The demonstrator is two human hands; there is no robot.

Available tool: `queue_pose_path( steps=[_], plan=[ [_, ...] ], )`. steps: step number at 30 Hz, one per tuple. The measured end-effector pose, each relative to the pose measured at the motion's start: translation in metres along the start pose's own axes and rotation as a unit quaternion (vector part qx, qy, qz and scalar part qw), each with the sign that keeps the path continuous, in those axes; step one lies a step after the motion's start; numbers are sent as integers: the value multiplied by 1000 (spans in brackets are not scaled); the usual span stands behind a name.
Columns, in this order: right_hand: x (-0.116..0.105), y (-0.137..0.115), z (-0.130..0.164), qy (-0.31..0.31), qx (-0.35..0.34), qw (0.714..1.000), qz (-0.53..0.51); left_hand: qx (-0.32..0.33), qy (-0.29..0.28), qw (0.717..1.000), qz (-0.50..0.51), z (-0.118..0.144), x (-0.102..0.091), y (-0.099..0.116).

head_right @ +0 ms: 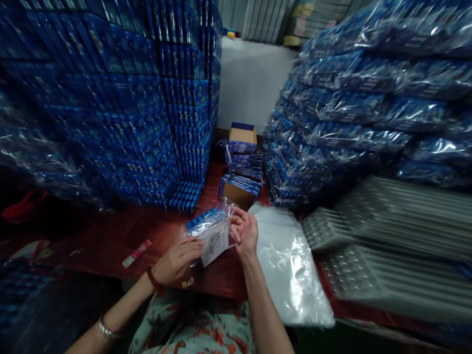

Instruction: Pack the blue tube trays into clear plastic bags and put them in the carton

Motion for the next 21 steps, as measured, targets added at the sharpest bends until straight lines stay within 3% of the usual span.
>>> queue_pose_path(
  steps=[5,11,15,17,19,21],
  plan=[
    [-18,-12,-7,102,-77,977,173,42,-35,998,-32,10,1,7],
    [-59,58,-3,193,-81,971,117,17,-10,1000,-24,33,-5,-4],
    [-45,76,-23,159,-65,982,81,7,40,999,26,35,-6,-17],
    [-37,75,-31,150,-60,984,71,-28,97,993,67,34,-7,-26],
    [-35,73,-32,166,-67,982,64,-110,215,966,91,39,-12,-40],
    [-38,73,-26,187,-78,977,60,-254,367,891,82,60,-15,-60]
  ],
)
Point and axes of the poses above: each hand's wrist, its own z-axis away from the middle knuckle, its own x-axis out of the palm, y = z × x, the point moved 10 cm from there along -z, towards the middle knuckle, and after that the axes turned 7 degrees about x, right-handed, at the moved point
